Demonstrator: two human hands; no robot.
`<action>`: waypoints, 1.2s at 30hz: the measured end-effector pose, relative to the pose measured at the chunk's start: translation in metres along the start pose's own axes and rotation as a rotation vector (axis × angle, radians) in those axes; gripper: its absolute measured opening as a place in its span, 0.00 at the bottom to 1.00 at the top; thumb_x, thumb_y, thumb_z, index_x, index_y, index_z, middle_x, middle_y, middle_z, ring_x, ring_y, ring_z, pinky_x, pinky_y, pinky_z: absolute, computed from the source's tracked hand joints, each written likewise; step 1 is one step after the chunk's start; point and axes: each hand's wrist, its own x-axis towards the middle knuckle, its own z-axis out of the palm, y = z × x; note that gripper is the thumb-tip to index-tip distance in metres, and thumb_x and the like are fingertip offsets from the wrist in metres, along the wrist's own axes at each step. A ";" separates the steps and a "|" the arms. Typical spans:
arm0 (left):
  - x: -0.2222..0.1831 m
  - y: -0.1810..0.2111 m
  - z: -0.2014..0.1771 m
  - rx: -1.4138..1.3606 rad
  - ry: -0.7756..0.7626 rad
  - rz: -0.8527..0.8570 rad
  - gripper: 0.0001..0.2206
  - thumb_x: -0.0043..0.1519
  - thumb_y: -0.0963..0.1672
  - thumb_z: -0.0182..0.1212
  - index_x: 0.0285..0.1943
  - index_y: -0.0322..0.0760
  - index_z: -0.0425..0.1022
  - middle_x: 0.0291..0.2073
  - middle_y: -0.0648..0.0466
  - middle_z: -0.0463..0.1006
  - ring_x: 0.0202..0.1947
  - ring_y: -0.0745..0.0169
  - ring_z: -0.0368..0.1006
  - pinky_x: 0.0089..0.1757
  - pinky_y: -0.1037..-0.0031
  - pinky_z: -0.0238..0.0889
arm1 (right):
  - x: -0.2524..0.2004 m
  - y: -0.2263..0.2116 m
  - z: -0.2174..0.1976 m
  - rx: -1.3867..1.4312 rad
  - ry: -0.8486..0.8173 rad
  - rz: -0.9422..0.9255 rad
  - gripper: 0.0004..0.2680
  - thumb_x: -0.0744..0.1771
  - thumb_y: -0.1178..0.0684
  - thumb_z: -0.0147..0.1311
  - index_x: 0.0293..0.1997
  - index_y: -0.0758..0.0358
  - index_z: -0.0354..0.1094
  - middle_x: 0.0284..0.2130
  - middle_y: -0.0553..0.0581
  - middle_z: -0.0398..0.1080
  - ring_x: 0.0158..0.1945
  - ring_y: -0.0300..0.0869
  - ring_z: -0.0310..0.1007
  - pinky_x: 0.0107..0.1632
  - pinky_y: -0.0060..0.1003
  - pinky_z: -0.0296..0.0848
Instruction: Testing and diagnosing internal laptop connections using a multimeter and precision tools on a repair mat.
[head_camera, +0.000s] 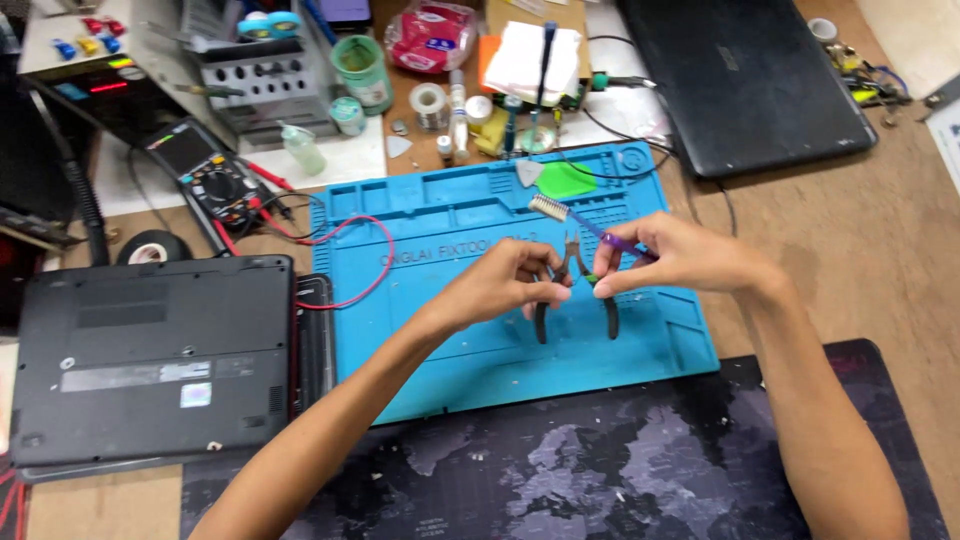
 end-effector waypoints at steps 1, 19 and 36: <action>-0.009 0.000 -0.009 0.001 0.009 0.002 0.09 0.59 0.40 0.67 0.45 0.29 0.76 0.28 0.44 0.82 0.21 0.60 0.77 0.32 0.73 0.72 | 0.004 -0.003 0.010 -0.005 -0.006 -0.005 0.06 0.60 0.58 0.71 0.36 0.66 0.80 0.28 0.57 0.79 0.40 0.38 0.72 0.42 0.32 0.78; -0.101 0.020 -0.125 0.386 0.555 0.184 0.09 0.58 0.41 0.73 0.45 0.42 0.84 0.30 0.51 0.83 0.28 0.62 0.78 0.32 0.76 0.72 | 0.106 -0.069 0.122 -0.217 0.452 -0.575 0.06 0.66 0.53 0.67 0.46 0.53 0.78 0.36 0.46 0.78 0.42 0.32 0.75 0.33 0.22 0.73; -0.087 0.072 -0.202 0.587 0.736 0.293 0.10 0.61 0.38 0.65 0.49 0.43 0.82 0.32 0.48 0.84 0.34 0.57 0.82 0.36 0.70 0.74 | 0.204 -0.132 0.106 0.080 0.638 -0.787 0.05 0.70 0.60 0.58 0.50 0.60 0.74 0.36 0.50 0.67 0.22 0.24 0.59 0.20 0.16 0.61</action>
